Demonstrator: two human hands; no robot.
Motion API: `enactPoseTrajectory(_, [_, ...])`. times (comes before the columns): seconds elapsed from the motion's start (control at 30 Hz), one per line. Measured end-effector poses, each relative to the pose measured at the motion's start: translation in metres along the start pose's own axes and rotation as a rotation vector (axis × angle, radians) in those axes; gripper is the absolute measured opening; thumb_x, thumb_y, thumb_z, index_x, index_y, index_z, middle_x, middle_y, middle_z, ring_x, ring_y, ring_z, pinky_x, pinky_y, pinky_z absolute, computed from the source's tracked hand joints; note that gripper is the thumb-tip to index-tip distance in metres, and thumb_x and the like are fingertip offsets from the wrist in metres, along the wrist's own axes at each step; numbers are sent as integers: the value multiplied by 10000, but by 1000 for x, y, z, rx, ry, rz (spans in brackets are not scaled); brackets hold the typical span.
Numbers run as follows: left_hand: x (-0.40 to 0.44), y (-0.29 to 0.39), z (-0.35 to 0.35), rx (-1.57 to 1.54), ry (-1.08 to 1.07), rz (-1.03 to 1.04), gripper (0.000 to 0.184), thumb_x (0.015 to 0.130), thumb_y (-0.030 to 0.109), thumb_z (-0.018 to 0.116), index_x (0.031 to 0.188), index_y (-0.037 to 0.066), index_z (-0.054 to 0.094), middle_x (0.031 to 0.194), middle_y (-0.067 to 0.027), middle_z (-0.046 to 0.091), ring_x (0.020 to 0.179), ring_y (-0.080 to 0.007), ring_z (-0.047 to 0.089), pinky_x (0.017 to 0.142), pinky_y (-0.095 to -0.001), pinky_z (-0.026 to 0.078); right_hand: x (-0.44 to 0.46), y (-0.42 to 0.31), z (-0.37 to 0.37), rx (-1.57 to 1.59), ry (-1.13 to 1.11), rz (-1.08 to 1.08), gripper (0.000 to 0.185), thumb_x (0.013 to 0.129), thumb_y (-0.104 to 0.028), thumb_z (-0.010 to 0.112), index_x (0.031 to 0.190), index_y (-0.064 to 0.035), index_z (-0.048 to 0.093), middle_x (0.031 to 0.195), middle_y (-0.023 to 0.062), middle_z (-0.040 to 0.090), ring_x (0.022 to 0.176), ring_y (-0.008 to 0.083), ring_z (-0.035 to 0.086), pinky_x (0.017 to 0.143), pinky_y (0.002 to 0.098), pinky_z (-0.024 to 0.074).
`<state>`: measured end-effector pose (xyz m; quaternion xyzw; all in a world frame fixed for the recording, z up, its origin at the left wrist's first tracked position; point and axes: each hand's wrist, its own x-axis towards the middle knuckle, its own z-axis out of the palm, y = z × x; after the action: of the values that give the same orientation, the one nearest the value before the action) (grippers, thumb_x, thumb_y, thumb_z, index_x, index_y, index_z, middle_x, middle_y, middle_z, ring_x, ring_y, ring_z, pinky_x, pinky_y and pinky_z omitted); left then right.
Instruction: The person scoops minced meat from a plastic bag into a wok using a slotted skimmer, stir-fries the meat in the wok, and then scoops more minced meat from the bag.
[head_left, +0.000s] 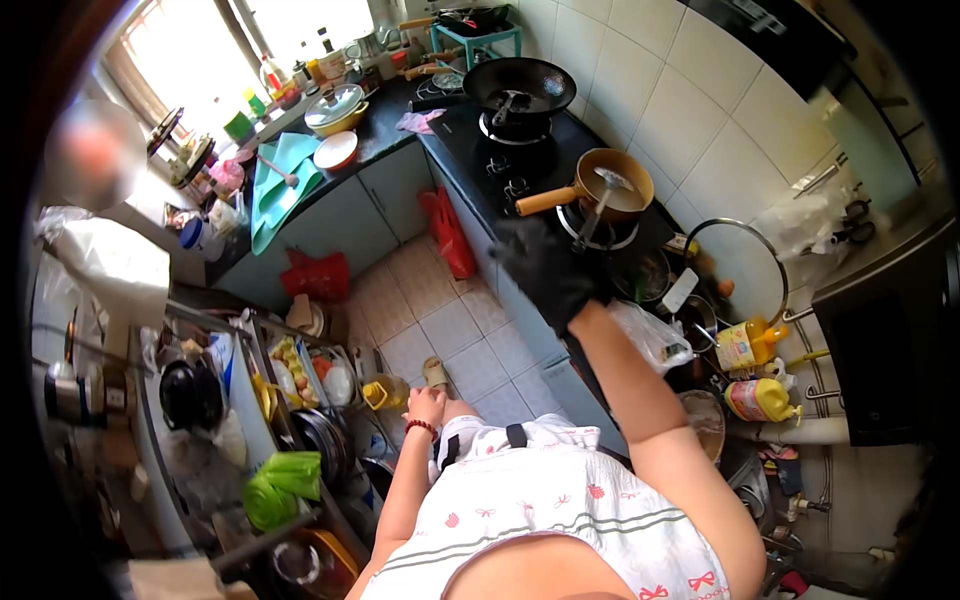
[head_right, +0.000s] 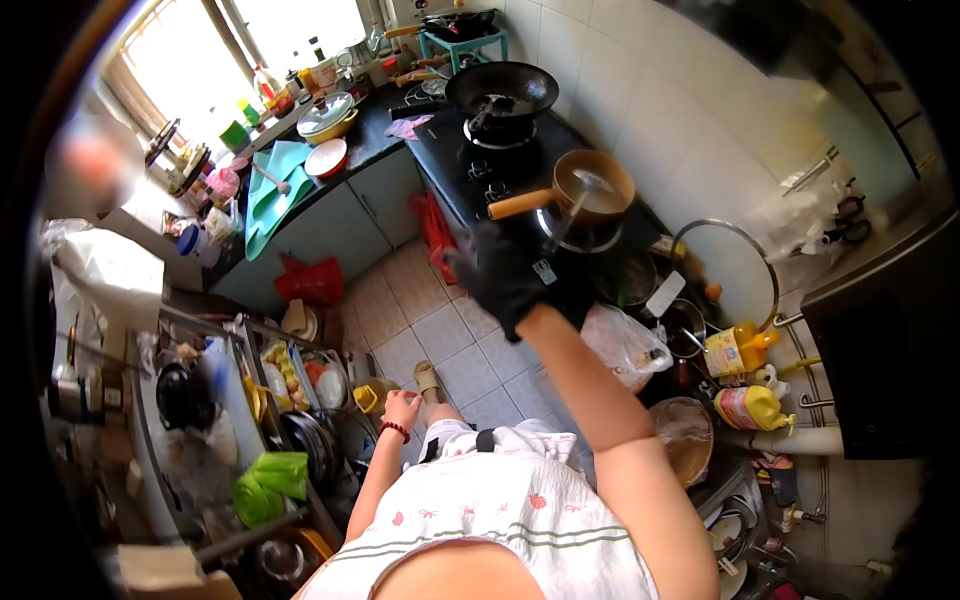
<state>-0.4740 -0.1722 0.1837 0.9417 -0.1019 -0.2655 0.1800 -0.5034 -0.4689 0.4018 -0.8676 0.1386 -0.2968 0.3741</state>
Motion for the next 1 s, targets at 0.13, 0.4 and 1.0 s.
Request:
enactPoseTrajectory(0.13, [95,-20,-28,60,-59,60,302,806,369,581,1027,174,645,1230,-95,489,1181,-285,445,954,-564,324,144,32,29,-460,229,-27,513,788,-281,625,1184,11,481,1056,237,563,908,351,578,798,410,472])
enactPoseTrajectory(0.4, [221,-60,-142,-40,-45,166,283,815,322,579,994,115,649,1176,-121,526,1114,-299,493,915,-462,388,336,209,159,-641,651,754,383,882,-207,437,1227,-42,466,1242,212,504,1077,340,545,880,411,447])
enactPoseTrajectory(1.0, [345,-45,-180,51,-247,437,258,816,298,581,982,114,656,1138,-115,549,1064,-306,530,878,-459,419,312,191,100,-584,536,480,329,852,-273,519,1072,-30,550,1043,226,585,993,408,537,828,445,440])
